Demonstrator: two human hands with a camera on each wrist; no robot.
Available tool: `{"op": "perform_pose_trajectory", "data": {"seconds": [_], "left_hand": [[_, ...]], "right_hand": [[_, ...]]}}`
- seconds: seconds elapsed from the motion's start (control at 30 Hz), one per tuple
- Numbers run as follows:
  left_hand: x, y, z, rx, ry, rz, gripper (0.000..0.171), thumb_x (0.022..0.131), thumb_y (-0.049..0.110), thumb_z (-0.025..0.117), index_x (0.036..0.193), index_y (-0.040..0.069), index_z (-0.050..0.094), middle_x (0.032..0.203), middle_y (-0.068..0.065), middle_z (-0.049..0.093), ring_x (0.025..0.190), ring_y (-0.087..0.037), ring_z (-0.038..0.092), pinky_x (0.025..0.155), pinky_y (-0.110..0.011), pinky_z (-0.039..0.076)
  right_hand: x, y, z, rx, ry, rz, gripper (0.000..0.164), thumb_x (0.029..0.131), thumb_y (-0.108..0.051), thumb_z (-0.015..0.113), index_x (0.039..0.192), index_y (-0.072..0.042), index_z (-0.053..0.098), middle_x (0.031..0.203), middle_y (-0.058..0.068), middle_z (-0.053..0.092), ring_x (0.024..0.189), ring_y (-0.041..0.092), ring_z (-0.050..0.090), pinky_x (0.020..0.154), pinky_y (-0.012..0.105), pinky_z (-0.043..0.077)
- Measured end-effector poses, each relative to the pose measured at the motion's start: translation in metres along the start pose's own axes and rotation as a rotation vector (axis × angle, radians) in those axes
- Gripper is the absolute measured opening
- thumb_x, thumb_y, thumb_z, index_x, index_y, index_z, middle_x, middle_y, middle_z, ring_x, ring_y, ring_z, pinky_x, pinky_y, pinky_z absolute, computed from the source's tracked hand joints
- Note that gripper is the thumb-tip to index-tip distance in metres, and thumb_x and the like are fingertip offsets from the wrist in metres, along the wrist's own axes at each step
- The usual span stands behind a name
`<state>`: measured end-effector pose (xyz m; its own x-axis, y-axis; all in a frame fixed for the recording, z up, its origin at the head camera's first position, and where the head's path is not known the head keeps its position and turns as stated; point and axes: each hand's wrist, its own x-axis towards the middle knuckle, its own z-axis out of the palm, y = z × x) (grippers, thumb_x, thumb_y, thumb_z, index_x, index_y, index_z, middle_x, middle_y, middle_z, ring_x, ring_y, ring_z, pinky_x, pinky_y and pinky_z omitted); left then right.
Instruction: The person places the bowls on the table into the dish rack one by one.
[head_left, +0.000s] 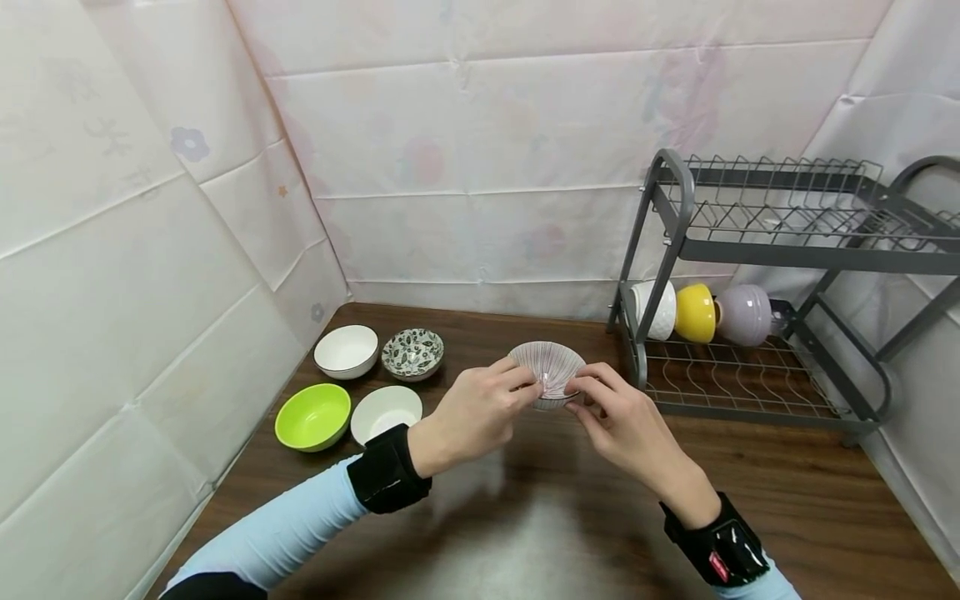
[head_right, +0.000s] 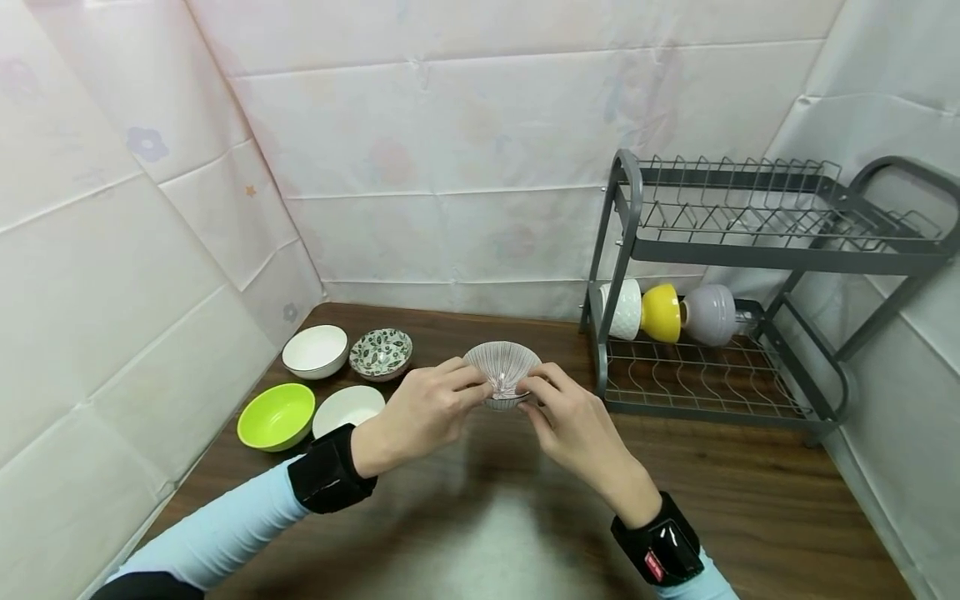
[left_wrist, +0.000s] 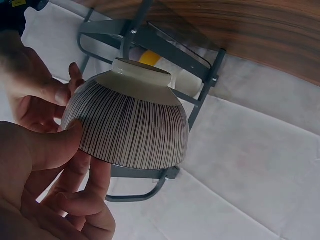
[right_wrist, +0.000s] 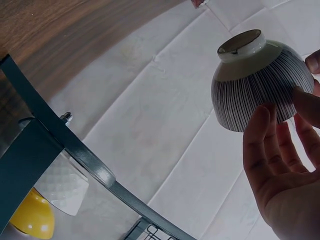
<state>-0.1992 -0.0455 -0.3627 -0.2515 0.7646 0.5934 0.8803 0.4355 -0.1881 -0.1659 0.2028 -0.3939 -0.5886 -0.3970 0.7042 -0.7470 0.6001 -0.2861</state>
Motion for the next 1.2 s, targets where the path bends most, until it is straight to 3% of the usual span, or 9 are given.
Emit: {"op": "perform_pose_trajectory", "data": {"seconds": [0.4,0.9,1.2], "left_hand": [[0.008,0.004,0.002,0.015,0.013,0.023,0.031,0.08,-0.01,0.065,0.099,0.009,0.08,0.1,0.0,0.07,0.091,-0.018,0.063,0.072,-0.027,0.058],[0.007,0.007,0.005,-0.041,0.066,0.001,0.032,0.082,-0.011,0.065,0.102,0.01,0.078,0.104,0.0,0.068,0.092,-0.018,0.063,0.069,-0.027,0.059],[0.01,0.008,0.003,-0.027,0.071,-0.062,0.024,0.095,0.012,0.074,0.12,0.012,0.076,0.117,-0.002,0.069,0.107,-0.021,0.063,0.083,-0.03,0.059]], "right_hand": [[-0.003,-0.001,-0.005,-0.047,-0.04,0.017,0.021,0.091,-0.002,0.08,0.104,-0.013,0.068,0.106,-0.006,0.061,0.082,0.006,0.057,0.069,0.02,0.047],[-0.004,0.0,-0.013,-0.044,-0.002,0.007,0.022,0.09,-0.003,0.081,0.106,-0.013,0.069,0.108,-0.006,0.063,0.078,0.006,0.056,0.066,0.02,0.045],[-0.008,0.005,-0.023,-0.047,0.057,0.007,0.024,0.088,0.001,0.08,0.108,-0.008,0.069,0.108,-0.002,0.065,0.082,0.008,0.058,0.069,0.02,0.047]]}}
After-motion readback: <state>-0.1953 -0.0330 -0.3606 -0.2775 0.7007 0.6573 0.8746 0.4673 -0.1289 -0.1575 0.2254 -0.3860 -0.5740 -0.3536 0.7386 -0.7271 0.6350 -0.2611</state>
